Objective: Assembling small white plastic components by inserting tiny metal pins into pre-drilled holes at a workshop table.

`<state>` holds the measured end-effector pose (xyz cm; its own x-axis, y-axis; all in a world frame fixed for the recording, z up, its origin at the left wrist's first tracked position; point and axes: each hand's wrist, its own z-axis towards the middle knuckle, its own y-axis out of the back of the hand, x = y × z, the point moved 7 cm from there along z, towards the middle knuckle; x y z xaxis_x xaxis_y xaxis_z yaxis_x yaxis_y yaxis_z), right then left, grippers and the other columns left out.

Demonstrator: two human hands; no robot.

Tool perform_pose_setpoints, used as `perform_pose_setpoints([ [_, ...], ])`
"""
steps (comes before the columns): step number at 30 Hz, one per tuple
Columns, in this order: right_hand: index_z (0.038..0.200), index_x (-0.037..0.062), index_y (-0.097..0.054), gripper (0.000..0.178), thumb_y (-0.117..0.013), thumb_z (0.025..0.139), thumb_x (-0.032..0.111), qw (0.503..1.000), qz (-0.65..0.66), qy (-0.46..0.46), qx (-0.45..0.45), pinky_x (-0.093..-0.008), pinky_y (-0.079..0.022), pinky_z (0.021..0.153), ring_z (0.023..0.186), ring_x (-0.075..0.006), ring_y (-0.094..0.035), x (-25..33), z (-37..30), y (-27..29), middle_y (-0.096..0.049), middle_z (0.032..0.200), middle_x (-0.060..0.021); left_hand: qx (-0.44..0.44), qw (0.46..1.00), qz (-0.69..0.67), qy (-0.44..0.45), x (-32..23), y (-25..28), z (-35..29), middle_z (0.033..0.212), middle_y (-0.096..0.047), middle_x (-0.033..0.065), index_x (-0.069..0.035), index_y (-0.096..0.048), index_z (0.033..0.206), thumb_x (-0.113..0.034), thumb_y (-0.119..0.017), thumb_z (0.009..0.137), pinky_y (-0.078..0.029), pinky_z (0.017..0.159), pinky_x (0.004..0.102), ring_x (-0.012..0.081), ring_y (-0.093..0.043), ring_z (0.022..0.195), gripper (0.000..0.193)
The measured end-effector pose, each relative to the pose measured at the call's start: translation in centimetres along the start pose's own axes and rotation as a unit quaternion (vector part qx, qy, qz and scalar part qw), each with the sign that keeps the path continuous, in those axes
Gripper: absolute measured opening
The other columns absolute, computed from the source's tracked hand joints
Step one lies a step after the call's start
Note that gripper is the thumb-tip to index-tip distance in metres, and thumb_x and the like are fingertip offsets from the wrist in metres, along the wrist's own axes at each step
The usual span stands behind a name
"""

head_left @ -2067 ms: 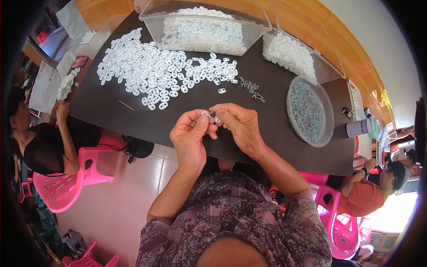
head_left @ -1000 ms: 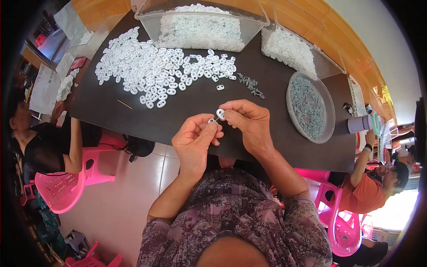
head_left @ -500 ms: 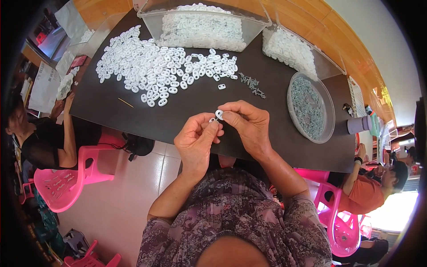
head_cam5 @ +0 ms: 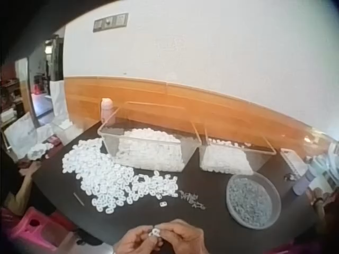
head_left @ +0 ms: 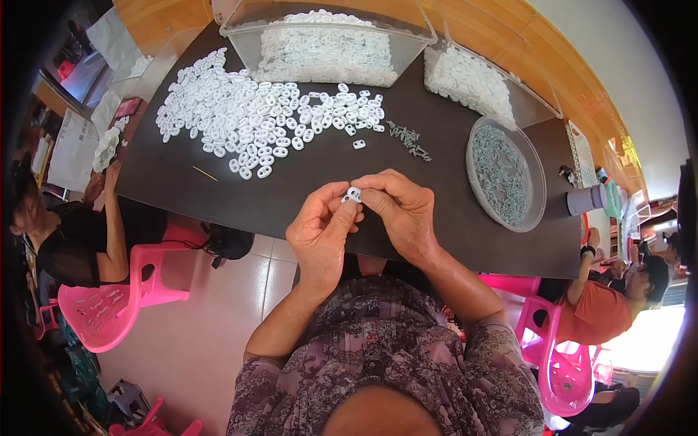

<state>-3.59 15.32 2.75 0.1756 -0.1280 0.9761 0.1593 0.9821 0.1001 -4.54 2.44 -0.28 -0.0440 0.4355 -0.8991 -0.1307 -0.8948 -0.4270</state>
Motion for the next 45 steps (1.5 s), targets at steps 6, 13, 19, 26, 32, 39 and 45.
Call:
perform_pose_setpoints([
  [6,0.096,-0.0032,-0.065,0.015,-0.057,0.084,-0.005,1.000,-0.019,0.023,0.002,-0.0230,-0.047,0.071,0.079,-0.0093,-0.057,0.0,0.0,0.2,-0.062,0.087,-0.0055,0.007,1.000,-0.019,0.013,0.4,-0.1,0.1,0.083,-0.065,0.0089,0.006,-0.057,0.111,0.000,-0.058,0.088,-0.051,0.060,0.0230,0.0122,-0.062,0.070,0.024],
  [13,0.096,-0.0010,-0.064,0.015,-0.058,0.082,-0.005,0.995,-0.087,0.038,0.009,-0.0246,-0.047,0.068,0.077,-0.0111,-0.057,0.2,0.0,0.2,-0.062,0.087,-0.0062,0.009,0.999,-0.042,0.031,0.6,-0.1,0.4,0.083,-0.065,0.0106,0.007,-0.058,0.109,0.002,-0.058,0.087,-0.051,0.059,0.0244,0.0134,-0.061,0.068,0.023],
  [19,0.098,0.0015,-0.064,0.023,-0.063,0.076,-0.005,0.974,-0.174,0.144,0.029,-0.0265,-0.047,0.065,0.079,-0.0150,-0.055,1.7,-0.4,-0.2,-0.062,0.089,-0.0067,0.019,0.996,-0.079,0.042,0.6,0.0,0.6,0.086,-0.065,0.0119,0.008,-0.058,0.109,0.002,-0.057,0.087,-0.052,0.061,0.0249,0.0144,-0.062,0.069,0.022],
  [26,0.100,0.0006,-0.064,0.033,-0.068,0.067,-0.005,0.937,-0.243,0.251,-0.010,-0.0295,-0.046,0.063,0.077,-0.0207,-0.055,3.2,-0.7,-0.4,-0.062,0.090,-0.0094,-0.026,0.992,-0.108,0.068,0.2,-0.2,0.4,0.089,-0.066,0.0115,0.008,-0.059,0.108,-0.001,-0.056,0.089,-0.052,0.069,0.0235,0.0129,-0.063,0.075,0.021],
  [32,0.098,-0.0014,-0.065,0.033,-0.070,0.065,-0.002,0.920,-0.258,0.295,-0.026,-0.0308,-0.046,0.061,0.074,-0.0221,-0.055,3.5,-1.0,-0.2,-0.063,0.088,-0.0113,0.008,0.994,-0.088,0.061,0.2,-0.2,0.3,0.093,-0.065,0.0122,0.008,-0.060,0.107,-0.002,-0.056,0.090,-0.053,0.066,0.0254,0.0152,-0.062,0.074,0.021],
  [39,0.098,-0.0024,-0.065,0.031,-0.071,0.068,-0.001,0.930,-0.223,0.293,-0.022,-0.0304,-0.046,0.061,0.073,-0.0223,-0.056,3.7,-1.3,0.0,-0.063,0.089,-0.0122,0.031,0.998,-0.057,-0.020,-0.6,-0.4,0.4,0.089,-0.063,0.0103,0.007,-0.062,0.105,-0.003,-0.059,0.088,-0.049,0.060,0.0251,0.0135,-0.057,0.071,0.020],
  [45,0.098,-0.0013,-0.064,0.031,-0.068,0.067,-0.001,0.942,-0.200,0.267,-0.043,-0.0320,-0.046,0.062,0.072,-0.0233,-0.055,3.8,-1.6,0.1,-0.062,0.087,-0.0104,0.047,0.996,-0.039,-0.060,-1.1,-0.6,0.2,0.086,-0.058,0.0056,0.005,-0.062,0.107,-0.002,-0.060,0.088,-0.046,0.062,0.0211,0.0100,-0.054,0.070,0.021],
])
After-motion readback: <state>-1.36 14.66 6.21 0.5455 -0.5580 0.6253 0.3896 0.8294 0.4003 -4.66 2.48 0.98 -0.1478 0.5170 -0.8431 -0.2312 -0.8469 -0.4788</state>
